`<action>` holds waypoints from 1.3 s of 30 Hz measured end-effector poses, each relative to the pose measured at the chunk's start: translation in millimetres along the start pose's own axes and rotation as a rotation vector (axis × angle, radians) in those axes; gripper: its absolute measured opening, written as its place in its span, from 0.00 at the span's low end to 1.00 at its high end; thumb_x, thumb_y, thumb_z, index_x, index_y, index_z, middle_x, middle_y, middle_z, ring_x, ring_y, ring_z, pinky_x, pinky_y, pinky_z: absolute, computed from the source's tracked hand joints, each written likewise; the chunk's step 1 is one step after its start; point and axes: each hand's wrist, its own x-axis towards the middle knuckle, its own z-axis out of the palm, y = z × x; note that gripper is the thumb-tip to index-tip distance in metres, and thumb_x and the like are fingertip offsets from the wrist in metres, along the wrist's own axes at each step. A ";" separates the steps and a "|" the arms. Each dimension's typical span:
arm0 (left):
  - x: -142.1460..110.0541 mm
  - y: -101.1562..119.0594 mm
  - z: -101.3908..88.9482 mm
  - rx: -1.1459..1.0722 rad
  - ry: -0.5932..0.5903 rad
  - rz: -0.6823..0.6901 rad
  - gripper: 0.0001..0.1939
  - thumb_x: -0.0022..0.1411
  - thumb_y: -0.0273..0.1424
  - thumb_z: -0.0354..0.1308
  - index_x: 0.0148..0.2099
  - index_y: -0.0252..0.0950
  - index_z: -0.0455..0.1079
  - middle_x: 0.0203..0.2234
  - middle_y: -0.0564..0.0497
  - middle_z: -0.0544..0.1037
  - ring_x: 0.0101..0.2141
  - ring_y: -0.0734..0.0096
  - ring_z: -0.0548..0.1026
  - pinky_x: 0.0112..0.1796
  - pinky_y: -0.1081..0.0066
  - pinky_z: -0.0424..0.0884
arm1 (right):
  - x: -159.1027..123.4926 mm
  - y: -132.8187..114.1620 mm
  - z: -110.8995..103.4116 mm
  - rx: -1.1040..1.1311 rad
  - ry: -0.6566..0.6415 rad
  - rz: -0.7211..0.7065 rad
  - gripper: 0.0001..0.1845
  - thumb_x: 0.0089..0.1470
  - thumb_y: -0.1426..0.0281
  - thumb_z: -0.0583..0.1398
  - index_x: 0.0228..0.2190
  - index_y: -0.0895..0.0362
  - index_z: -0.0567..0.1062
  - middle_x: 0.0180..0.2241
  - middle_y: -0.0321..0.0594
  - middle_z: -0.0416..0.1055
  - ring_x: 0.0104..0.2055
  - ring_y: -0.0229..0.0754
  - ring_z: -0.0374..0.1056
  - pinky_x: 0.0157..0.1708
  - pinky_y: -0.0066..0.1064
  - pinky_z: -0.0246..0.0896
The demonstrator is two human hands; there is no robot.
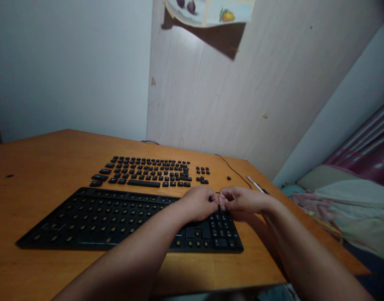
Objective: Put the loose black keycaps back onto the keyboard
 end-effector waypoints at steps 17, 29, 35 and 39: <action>-2.7 6.9 -5.3 0.021 -0.018 -0.006 0.11 0.55 0.34 0.53 0.30 0.37 0.75 0.25 0.52 0.76 0.28 0.71 0.68 0.29 0.74 0.61 | -1.6 3.1 1.9 0.131 -0.027 0.027 0.15 0.47 0.63 0.66 0.28 0.58 0.67 0.23 0.29 0.60 0.23 0.31 0.54 0.22 0.24 0.48; -3.8 8.6 -7.9 0.040 -0.028 -0.029 0.11 0.55 0.32 0.52 0.34 0.37 0.76 0.29 0.51 0.78 0.31 0.70 0.71 0.30 0.74 0.62 | -1.9 13.7 4.1 0.310 0.010 0.026 0.19 0.47 0.59 0.67 0.28 0.56 0.65 0.19 0.26 0.58 0.18 0.29 0.51 0.17 0.23 0.44; -3.3 8.4 -8.5 0.018 -0.035 -0.063 0.11 0.55 0.33 0.52 0.34 0.37 0.75 0.29 0.50 0.77 0.30 0.69 0.71 0.29 0.74 0.62 | -3.9 14.3 8.2 0.242 0.066 0.008 0.19 0.45 0.62 0.69 0.27 0.57 0.64 0.21 0.27 0.59 0.20 0.29 0.52 0.18 0.23 0.43; -2.8 6.9 -7.7 0.004 -0.023 -0.076 0.10 0.55 0.32 0.52 0.35 0.37 0.74 0.29 0.50 0.77 0.31 0.69 0.71 0.29 0.73 0.62 | -6.2 10.8 8.2 0.246 0.040 0.012 0.17 0.47 0.63 0.67 0.28 0.57 0.65 0.21 0.27 0.59 0.20 0.29 0.52 0.18 0.23 0.44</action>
